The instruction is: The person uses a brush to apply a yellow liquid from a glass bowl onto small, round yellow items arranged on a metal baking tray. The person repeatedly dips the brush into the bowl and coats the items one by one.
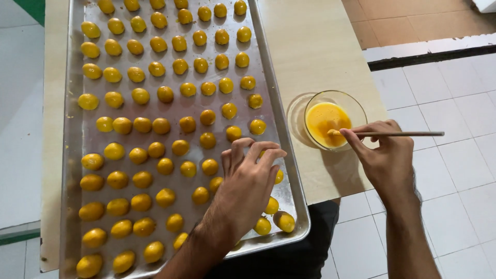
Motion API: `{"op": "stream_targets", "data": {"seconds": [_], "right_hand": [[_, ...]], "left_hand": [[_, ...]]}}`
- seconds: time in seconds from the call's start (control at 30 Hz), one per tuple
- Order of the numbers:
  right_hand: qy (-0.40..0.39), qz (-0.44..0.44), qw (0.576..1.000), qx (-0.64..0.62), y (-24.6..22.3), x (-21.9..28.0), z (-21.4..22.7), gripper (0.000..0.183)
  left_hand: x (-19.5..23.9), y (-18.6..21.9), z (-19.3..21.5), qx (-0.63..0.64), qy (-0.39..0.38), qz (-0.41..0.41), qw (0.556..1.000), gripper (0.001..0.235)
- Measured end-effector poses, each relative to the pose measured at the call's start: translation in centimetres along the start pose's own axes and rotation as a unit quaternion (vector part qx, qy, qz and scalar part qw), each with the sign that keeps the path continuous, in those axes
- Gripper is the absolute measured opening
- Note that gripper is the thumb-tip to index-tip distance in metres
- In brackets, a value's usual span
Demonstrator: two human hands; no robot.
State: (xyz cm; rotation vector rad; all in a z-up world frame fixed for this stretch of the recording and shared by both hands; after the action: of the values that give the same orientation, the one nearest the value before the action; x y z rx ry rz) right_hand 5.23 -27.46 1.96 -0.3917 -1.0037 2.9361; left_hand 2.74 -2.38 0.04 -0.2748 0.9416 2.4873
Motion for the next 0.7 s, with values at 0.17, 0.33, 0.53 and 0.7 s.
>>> {"op": "stream_targets", "data": {"seconds": [0.17, 0.33, 0.53, 0.7], "right_hand": [[0.028, 0.023, 0.999, 0.011, 0.5, -0.2, -0.3, 0.015], [0.041, 0.03, 0.999, 0.0, 0.5, 0.2, -0.4, 0.017], [0.089, 0.004, 0.995, -0.036, -1.1, 1.7, 0.8, 0.006], [0.101, 0.057, 0.993, -0.026, -1.1, 2.7, 0.2, 0.006]], "left_hand": [[0.2, -0.4, 0.8, 0.007, 0.003, 0.006, 1.0, 0.021], [0.7, -1.8, 2.3, 0.026, 0.015, 0.03, 0.999, 0.019], [1.8, -3.2, 5.4, 0.039, 0.037, 0.051, 0.997, 0.024], [3.3, -4.3, 6.6, 0.053, 0.081, 0.054, 0.994, 0.025]]}}
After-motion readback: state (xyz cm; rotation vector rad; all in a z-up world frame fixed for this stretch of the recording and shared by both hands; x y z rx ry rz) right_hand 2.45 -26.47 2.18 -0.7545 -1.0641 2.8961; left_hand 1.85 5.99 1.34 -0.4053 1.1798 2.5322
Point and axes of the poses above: each hand's wrist, its own x-axis away from the middle knuckle, its own z-axis out of the back of the hand, y = z × x, the point moved 3 cm from there along -x, towards the middle knuckle, and after that the axes turned 2 degrees about -y, right-handed, at the moved point
